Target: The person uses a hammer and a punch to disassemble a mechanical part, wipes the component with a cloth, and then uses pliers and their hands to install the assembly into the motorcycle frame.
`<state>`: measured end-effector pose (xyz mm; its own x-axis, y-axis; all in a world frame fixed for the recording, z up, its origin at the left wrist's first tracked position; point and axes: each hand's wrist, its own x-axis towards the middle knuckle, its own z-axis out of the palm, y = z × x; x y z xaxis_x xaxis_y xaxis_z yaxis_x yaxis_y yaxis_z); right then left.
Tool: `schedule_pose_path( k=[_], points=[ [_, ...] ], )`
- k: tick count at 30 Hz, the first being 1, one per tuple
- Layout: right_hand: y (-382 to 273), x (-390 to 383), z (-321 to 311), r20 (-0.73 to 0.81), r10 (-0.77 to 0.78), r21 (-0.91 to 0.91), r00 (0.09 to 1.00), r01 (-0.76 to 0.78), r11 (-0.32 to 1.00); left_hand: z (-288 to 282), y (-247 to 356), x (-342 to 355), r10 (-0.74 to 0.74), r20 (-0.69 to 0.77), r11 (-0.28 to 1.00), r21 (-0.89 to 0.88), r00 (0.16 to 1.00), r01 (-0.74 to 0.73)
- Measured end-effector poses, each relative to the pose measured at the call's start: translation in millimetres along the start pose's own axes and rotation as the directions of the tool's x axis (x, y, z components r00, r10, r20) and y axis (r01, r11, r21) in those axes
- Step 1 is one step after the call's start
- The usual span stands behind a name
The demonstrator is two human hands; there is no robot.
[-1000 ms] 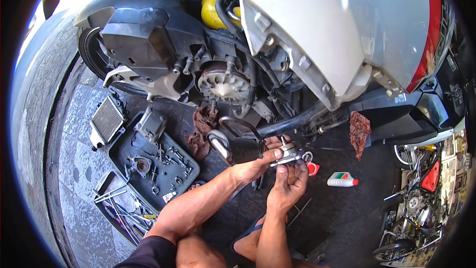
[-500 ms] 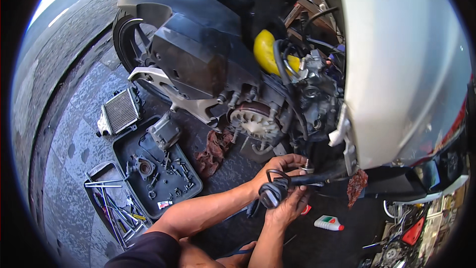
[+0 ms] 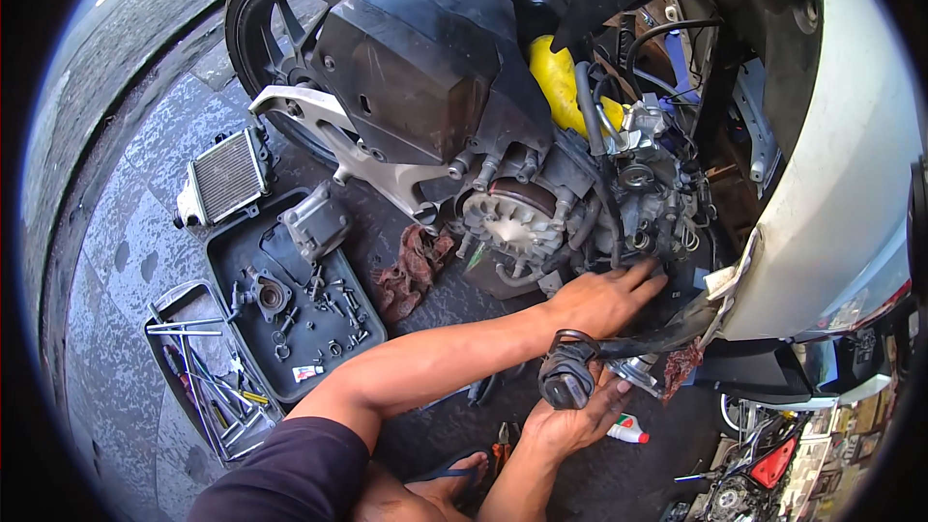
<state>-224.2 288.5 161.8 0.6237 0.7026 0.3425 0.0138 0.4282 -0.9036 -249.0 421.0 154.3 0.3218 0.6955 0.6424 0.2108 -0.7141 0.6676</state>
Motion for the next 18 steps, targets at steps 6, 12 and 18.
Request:
schedule_pose_path(
  k=[6,12,18],
  points=[
    [11,11,-4,0.035,0.057,0.09,0.998,-0.06,0.994,-11,2,27,-0.161,0.197,0.986,-0.013,0.967,0.166],
    [13,23,-7,0.113,0.02,0.104,0.993,-0.031,0.994,-14,2,23,-0.136,0.198,0.99,-0.006,0.971,0.14],
    [2,20,1,0.02,0.079,0.091,0.997,-0.081,0.993,-18,-4,21,-0.197,0.309,0.969,-0.086,0.931,0.233]
  ],
)
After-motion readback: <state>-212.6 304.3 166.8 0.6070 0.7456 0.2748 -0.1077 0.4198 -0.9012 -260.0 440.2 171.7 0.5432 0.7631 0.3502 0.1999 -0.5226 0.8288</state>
